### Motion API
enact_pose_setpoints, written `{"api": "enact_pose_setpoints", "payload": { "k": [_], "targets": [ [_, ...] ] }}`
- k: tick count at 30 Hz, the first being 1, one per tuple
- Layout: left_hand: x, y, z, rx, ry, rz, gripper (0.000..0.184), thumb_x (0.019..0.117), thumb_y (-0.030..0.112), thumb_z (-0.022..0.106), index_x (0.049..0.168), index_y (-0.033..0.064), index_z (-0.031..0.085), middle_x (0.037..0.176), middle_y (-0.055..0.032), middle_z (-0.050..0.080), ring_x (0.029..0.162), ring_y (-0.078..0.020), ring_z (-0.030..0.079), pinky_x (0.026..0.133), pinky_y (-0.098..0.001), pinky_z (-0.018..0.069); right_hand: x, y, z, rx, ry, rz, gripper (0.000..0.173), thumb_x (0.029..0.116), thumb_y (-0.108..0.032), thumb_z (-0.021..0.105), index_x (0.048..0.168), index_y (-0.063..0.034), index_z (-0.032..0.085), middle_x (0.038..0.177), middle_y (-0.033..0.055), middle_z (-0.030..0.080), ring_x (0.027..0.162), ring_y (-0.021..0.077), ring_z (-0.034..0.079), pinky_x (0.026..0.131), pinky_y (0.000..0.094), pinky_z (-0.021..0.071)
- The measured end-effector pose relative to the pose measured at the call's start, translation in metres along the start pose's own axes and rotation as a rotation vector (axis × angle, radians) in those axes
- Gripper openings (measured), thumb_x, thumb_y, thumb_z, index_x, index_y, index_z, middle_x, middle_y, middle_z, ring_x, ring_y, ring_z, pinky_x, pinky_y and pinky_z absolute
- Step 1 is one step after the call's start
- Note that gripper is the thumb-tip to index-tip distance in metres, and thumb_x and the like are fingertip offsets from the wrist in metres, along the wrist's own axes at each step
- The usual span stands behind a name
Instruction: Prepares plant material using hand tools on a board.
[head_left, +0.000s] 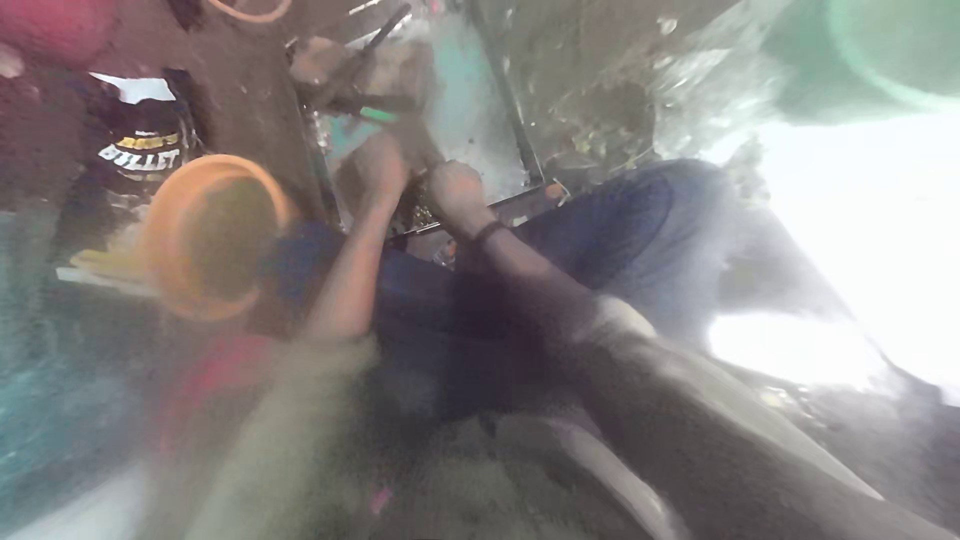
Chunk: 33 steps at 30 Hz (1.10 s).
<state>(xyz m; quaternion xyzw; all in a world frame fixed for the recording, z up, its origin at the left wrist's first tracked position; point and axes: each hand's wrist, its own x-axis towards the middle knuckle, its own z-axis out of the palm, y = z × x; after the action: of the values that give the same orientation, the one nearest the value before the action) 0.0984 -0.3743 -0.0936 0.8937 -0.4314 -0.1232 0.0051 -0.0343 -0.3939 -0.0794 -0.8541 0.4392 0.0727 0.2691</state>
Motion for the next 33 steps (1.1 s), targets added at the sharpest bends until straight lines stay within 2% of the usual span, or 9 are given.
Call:
{"api": "enact_pose_setpoints", "payload": {
  "k": [5, 9, 12, 18, 19, 22, 25, 28, 33],
  "targets": [
    [-0.007, 0.004, -0.003, 0.006, -0.001, -0.043, 0.023, 0.0915, 0.019, 0.069, 0.109, 0.0049, 0.074, 0.118, -0.0209, 0.071, 0.113, -0.0415, 0.068, 0.092, -0.0652, 0.0552, 0.028, -0.004, 0.013, 0.003, 0.013, -0.056, 0.036, 0.1031, -0.024, 0.051, 0.133, -0.0089, 0.063, 0.109, 0.0204, 0.073, 0.1, 0.0419, 0.072, 0.076, 0.0615, 0.0574],
    [-0.004, 0.004, -0.001, 0.004, -0.011, -0.046, 0.023, 0.0905, 0.021, 0.07, 0.108, 0.0071, 0.075, 0.118, -0.0198, 0.072, 0.113, -0.0409, 0.069, 0.092, -0.0659, 0.0547, 0.023, -0.003, 0.016, 0.013, -0.017, 0.013, 0.031, 0.1001, -0.026, 0.055, 0.119, -0.0066, 0.07, 0.108, 0.0207, 0.073, 0.101, 0.0412, 0.072, 0.076, 0.062, 0.0569],
    [0.001, 0.004, 0.001, 0.02, 0.017, -0.036, 0.025, 0.0901, 0.022, 0.07, 0.107, 0.0034, 0.072, 0.114, -0.0217, 0.072, 0.111, -0.0417, 0.069, 0.091, -0.0646, 0.055, 0.022, -0.002, 0.007, 0.06, -0.024, 0.027, 0.03, 0.1016, -0.029, 0.055, 0.109, -0.004, 0.071, 0.108, 0.0205, 0.072, 0.103, 0.0397, 0.071, 0.079, 0.0613, 0.057],
    [-0.001, 0.005, -0.002, 0.021, 0.002, -0.055, 0.022, 0.0929, 0.022, 0.066, 0.108, 0.0088, 0.076, 0.117, -0.0187, 0.073, 0.111, -0.0402, 0.07, 0.09, -0.0661, 0.0549, 0.032, -0.011, 0.01, 0.024, -0.018, -0.027, 0.03, 0.1014, -0.028, 0.054, 0.11, -0.004, 0.071, 0.11, 0.0215, 0.073, 0.103, 0.0425, 0.071, 0.079, 0.0642, 0.0562],
    [-0.002, 0.005, -0.002, 0.015, -0.013, -0.057, 0.022, 0.0924, 0.02, 0.066, 0.109, 0.0083, 0.075, 0.118, -0.0192, 0.072, 0.113, -0.0405, 0.069, 0.091, -0.066, 0.0545, 0.03, -0.01, 0.015, 0.002, -0.002, -0.036, 0.03, 0.1022, -0.027, 0.054, 0.115, -0.0055, 0.07, 0.108, 0.0216, 0.073, 0.1, 0.0431, 0.072, 0.077, 0.0639, 0.0567],
    [-0.003, 0.006, -0.002, 0.007, -0.033, -0.032, 0.024, 0.0907, 0.018, 0.069, 0.112, 0.0087, 0.076, 0.122, -0.0192, 0.071, 0.116, -0.0401, 0.068, 0.094, -0.0652, 0.0539, 0.019, -0.004, 0.031, -0.036, 0.068, -0.054, 0.039, 0.1038, -0.022, 0.052, 0.14, -0.0101, 0.06, 0.103, 0.0231, 0.073, 0.093, 0.0453, 0.072, 0.072, 0.063, 0.0573],
    [-0.004, 0.005, -0.003, -0.001, -0.031, -0.028, 0.024, 0.0901, 0.02, 0.069, 0.111, 0.0107, 0.077, 0.121, -0.018, 0.072, 0.116, -0.0392, 0.068, 0.095, -0.0647, 0.0537, -0.001, 0.003, 0.042, -0.062, 0.06, -0.044, 0.044, 0.1023, -0.015, 0.052, 0.146, -0.011, 0.056, 0.101, 0.0236, 0.073, 0.093, 0.0459, 0.072, 0.073, 0.0619, 0.057],
    [-0.004, 0.005, -0.006, -0.01, -0.042, -0.023, 0.022, 0.0917, 0.023, 0.071, 0.109, 0.0113, 0.077, 0.123, -0.0174, 0.071, 0.119, -0.0375, 0.066, 0.099, -0.0631, 0.0527, -0.022, 0.014, 0.042, -0.081, -0.005, -0.005, 0.061, 0.0986, -0.014, 0.055, 0.158, -0.0168, 0.042, 0.099, 0.0224, 0.073, 0.09, 0.0447, 0.072, 0.071, 0.0609, 0.0568],
    [-0.006, 0.0, -0.003, -0.022, -0.005, 0.02, 0.02, 0.0906, 0.019, 0.071, 0.108, 0.0128, 0.078, 0.122, -0.015, 0.072, 0.118, -0.0356, 0.067, 0.1, -0.0603, 0.0535, -0.022, 0.01, 0.022, -0.021, 0.005, -0.003, 0.053, 0.0969, -0.02, 0.059, 0.149, -0.0152, 0.053, 0.103, 0.0203, 0.073, 0.093, 0.0417, 0.073, 0.072, 0.0596, 0.0576]
  ]
}}
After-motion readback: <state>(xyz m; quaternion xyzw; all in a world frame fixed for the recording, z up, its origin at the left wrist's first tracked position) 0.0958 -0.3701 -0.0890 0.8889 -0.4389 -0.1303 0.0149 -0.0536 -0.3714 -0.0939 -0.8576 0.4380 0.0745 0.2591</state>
